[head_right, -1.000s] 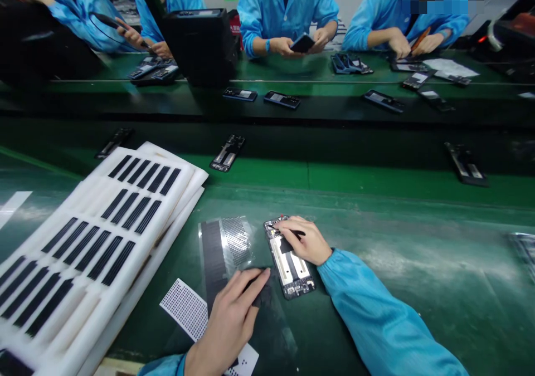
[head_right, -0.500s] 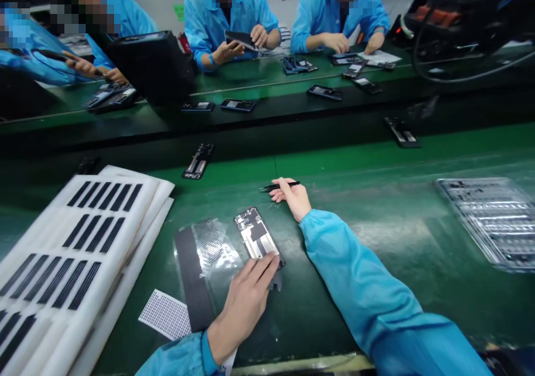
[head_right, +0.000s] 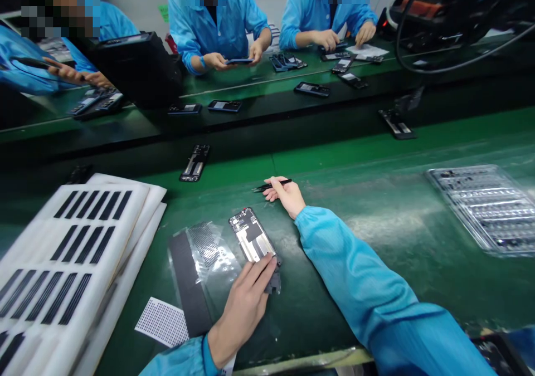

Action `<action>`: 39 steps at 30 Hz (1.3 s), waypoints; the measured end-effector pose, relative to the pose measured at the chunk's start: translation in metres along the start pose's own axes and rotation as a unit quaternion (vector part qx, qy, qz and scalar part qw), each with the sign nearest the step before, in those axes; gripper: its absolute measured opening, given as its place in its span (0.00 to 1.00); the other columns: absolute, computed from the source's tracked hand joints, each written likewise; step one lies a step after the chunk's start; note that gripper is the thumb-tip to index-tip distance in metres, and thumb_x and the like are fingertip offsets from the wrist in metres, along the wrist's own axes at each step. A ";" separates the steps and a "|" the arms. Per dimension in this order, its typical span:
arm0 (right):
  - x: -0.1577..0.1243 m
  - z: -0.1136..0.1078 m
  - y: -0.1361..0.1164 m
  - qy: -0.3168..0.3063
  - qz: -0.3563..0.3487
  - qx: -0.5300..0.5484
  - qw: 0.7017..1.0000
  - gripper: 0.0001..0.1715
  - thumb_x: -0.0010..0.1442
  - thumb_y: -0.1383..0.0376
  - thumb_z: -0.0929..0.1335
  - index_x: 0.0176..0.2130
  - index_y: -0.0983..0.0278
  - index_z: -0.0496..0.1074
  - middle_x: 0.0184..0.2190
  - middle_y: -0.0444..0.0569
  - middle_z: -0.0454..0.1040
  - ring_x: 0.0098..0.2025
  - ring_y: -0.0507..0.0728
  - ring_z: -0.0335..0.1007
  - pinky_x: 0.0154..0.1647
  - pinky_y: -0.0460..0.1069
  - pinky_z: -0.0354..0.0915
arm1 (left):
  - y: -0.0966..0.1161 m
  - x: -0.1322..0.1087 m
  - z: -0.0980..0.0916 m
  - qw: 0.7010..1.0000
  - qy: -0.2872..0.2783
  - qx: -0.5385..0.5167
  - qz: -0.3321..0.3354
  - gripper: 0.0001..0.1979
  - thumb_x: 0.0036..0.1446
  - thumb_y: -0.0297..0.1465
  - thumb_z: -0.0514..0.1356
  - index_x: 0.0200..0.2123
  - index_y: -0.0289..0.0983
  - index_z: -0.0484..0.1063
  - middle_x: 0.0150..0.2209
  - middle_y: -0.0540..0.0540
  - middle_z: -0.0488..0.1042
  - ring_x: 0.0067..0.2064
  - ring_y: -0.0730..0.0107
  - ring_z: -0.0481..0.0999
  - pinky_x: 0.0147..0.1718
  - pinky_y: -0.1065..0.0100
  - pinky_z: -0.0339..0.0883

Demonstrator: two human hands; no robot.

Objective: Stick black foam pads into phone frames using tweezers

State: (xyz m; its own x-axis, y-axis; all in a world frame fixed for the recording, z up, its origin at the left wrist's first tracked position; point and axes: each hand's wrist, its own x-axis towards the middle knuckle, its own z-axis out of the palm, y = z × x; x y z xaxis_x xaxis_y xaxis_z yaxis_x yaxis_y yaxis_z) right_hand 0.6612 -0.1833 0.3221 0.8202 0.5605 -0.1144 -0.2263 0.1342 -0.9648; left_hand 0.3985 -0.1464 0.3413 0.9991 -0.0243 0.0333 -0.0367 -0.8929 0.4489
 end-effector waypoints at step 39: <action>-0.001 -0.017 -0.042 -0.070 0.109 -0.153 0.980 0.18 0.65 0.64 0.58 0.44 0.67 0.73 0.33 0.57 0.82 0.29 0.56 0.76 0.27 0.49 0.71 | -0.006 0.034 -0.024 0.980 -0.037 0.195 -0.011 0.32 0.66 0.26 0.52 0.71 0.46 0.53 0.72 0.38 0.54 0.37 0.58 0.81 0.24 0.63 0.76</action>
State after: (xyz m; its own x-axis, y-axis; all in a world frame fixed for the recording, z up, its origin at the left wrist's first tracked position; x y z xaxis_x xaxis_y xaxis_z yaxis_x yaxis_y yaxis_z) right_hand 0.6788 -0.2036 0.3591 0.6849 0.6585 -0.3119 -0.2013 -0.2403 -0.9496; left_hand 0.4325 -0.1315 0.3610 0.9988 -0.0221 -0.0442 -0.0188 -0.9971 0.0737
